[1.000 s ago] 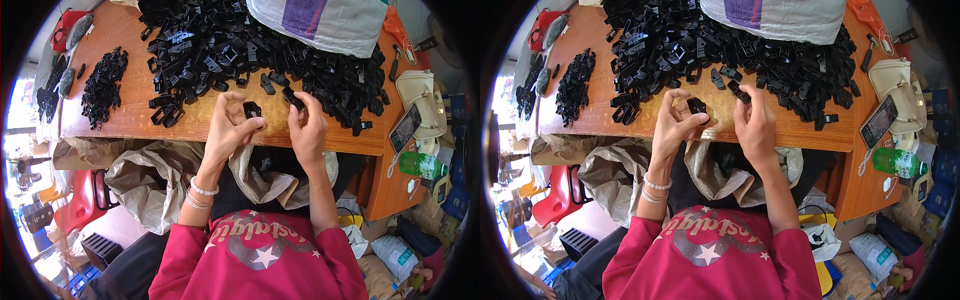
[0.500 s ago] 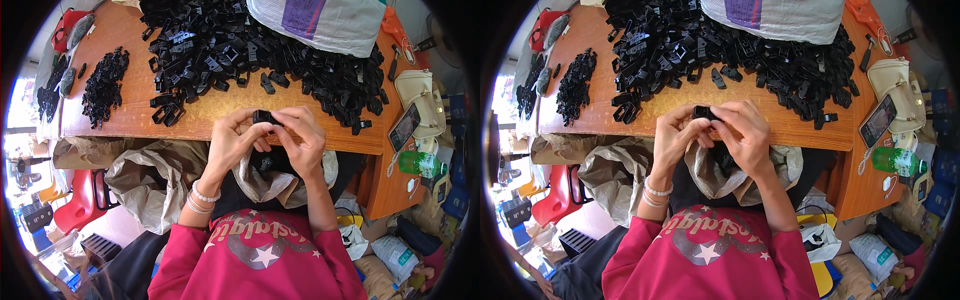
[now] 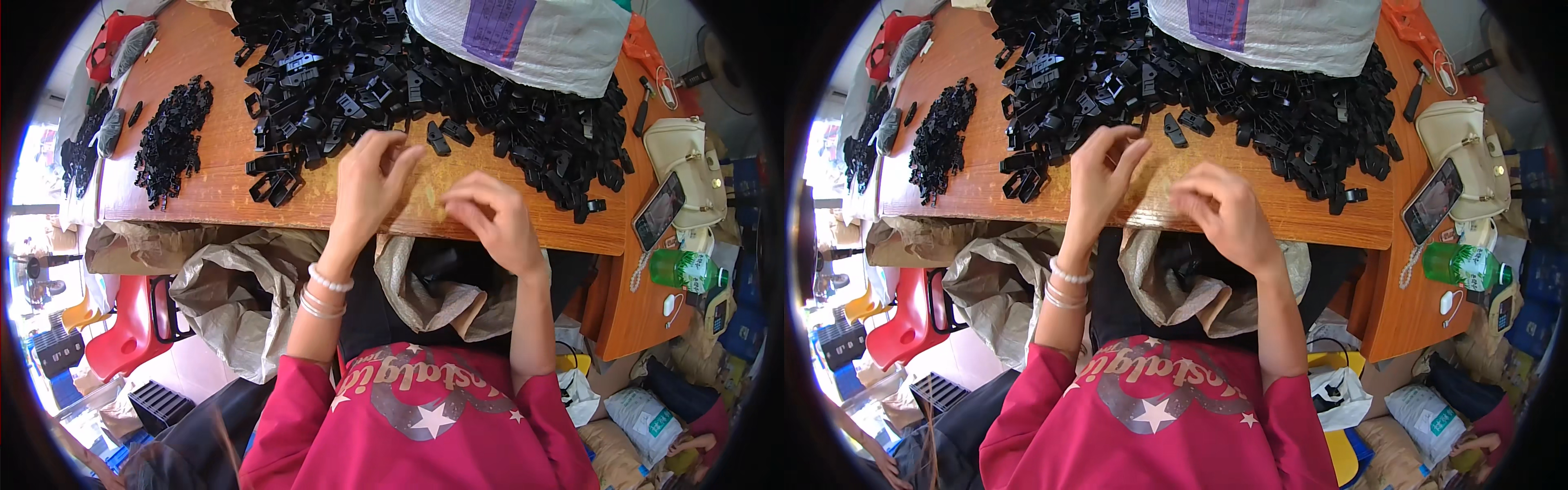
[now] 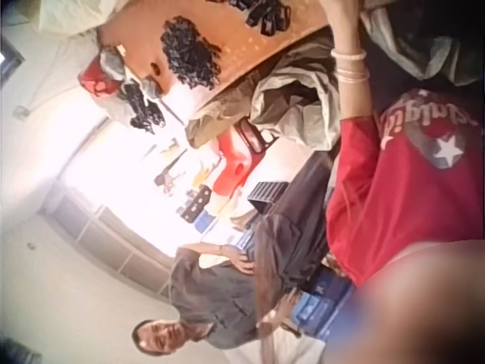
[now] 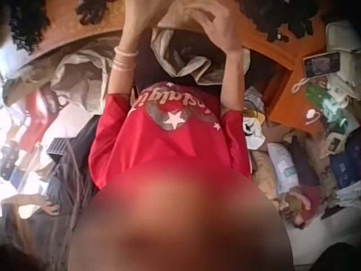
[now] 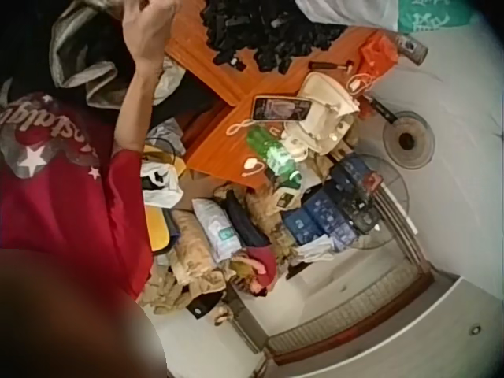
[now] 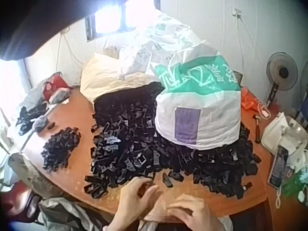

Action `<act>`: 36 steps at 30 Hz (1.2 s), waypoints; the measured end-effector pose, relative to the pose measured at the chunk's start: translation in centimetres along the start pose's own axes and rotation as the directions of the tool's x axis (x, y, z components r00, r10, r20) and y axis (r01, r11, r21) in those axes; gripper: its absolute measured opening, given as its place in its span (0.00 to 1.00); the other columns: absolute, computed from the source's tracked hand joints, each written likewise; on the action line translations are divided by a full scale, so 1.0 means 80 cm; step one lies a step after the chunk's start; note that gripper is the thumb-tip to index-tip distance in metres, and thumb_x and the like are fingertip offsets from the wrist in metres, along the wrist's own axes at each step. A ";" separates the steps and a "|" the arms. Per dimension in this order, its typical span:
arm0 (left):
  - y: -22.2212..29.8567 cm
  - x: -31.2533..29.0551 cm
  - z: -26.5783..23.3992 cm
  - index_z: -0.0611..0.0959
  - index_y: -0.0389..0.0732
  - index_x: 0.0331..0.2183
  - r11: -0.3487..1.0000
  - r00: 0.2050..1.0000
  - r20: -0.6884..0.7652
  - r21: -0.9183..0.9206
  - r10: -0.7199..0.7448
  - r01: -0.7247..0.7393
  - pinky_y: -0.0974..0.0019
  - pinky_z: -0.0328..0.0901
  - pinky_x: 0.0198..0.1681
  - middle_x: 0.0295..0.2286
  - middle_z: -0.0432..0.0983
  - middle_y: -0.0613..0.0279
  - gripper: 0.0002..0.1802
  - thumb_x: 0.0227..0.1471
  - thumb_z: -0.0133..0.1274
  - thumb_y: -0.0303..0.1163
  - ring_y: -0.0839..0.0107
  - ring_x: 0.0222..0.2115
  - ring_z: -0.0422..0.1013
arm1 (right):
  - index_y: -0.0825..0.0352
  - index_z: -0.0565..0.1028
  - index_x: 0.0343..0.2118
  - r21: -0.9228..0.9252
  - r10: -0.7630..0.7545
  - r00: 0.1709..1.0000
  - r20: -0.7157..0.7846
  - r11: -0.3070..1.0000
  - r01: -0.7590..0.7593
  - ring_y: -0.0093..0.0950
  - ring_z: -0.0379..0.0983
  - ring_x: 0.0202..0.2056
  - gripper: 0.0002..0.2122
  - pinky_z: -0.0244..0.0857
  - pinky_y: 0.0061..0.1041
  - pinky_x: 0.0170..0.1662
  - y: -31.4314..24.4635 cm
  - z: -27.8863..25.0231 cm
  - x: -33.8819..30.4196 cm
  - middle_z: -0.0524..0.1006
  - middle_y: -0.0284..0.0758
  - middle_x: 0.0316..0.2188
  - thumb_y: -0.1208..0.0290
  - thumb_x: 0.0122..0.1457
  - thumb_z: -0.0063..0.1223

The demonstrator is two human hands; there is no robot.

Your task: Sorting small black plastic clips on a wooden workbench.

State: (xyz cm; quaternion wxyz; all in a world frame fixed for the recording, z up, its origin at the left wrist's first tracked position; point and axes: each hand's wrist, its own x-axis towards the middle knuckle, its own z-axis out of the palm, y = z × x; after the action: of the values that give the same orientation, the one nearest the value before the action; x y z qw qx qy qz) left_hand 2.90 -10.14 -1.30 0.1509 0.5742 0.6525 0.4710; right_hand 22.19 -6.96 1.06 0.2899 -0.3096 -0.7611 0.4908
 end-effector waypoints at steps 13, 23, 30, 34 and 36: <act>0.004 -0.022 0.003 0.73 0.36 0.35 0.958 0.996 0.085 0.285 -0.013 -0.011 0.56 0.64 0.27 0.29 0.69 0.54 0.15 0.47 0.59 0.32 0.51 0.26 0.70 | 0.71 0.71 0.30 -0.368 -0.105 0.883 -0.457 0.926 -0.081 0.40 0.72 0.32 0.06 0.65 0.36 0.36 0.045 0.045 0.054 0.73 0.41 0.28 0.81 0.49 0.56; 0.015 -0.017 -0.012 0.76 0.32 0.39 0.955 0.947 0.239 -0.156 -0.213 0.254 0.70 0.66 0.23 0.21 0.74 0.58 0.19 0.43 0.63 0.25 0.72 0.20 0.73 | 0.70 0.78 0.34 -0.271 -0.384 0.887 -0.255 0.909 0.316 0.33 0.73 0.38 0.11 0.67 0.29 0.41 0.020 0.025 0.040 0.78 0.37 0.34 0.87 0.46 0.57; 0.023 -0.021 -0.014 0.74 0.30 0.44 0.634 0.849 0.424 -0.572 -0.314 0.520 0.76 0.69 0.28 0.26 0.78 0.58 0.16 0.51 0.55 0.19 0.75 0.28 0.77 | 0.70 0.79 0.37 -0.322 -0.461 0.873 -0.162 0.861 0.394 0.32 0.73 0.38 0.11 0.67 0.27 0.41 0.008 0.018 0.031 0.78 0.37 0.35 0.84 0.48 0.58; 0.036 -0.037 -0.012 0.74 0.32 0.45 0.808 0.962 0.244 -0.539 -0.120 0.238 0.76 0.69 0.31 0.32 0.78 0.54 0.18 0.51 0.54 0.18 0.75 0.28 0.78 | 0.72 0.77 0.40 0.046 -0.049 0.964 -0.263 0.997 0.063 0.29 0.73 0.35 0.11 0.67 0.24 0.39 0.001 0.027 0.018 0.77 0.38 0.36 0.77 0.54 0.57; 0.042 -0.042 -0.010 0.74 0.33 0.45 0.877 0.968 0.206 -0.426 -0.145 0.222 0.75 0.69 0.32 0.32 0.78 0.54 0.18 0.50 0.55 0.19 0.74 0.28 0.77 | 0.72 0.77 0.42 0.050 -0.033 0.977 -0.210 0.998 0.044 0.25 0.72 0.40 0.11 0.65 0.21 0.44 0.002 0.023 0.014 0.77 0.37 0.37 0.75 0.55 0.56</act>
State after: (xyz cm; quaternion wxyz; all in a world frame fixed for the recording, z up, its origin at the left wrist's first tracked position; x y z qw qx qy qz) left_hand 5.38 -13.85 0.59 0.3767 0.4974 0.5637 0.5412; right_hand 20.14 -7.10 0.41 0.3861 -0.3366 -0.7186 0.4703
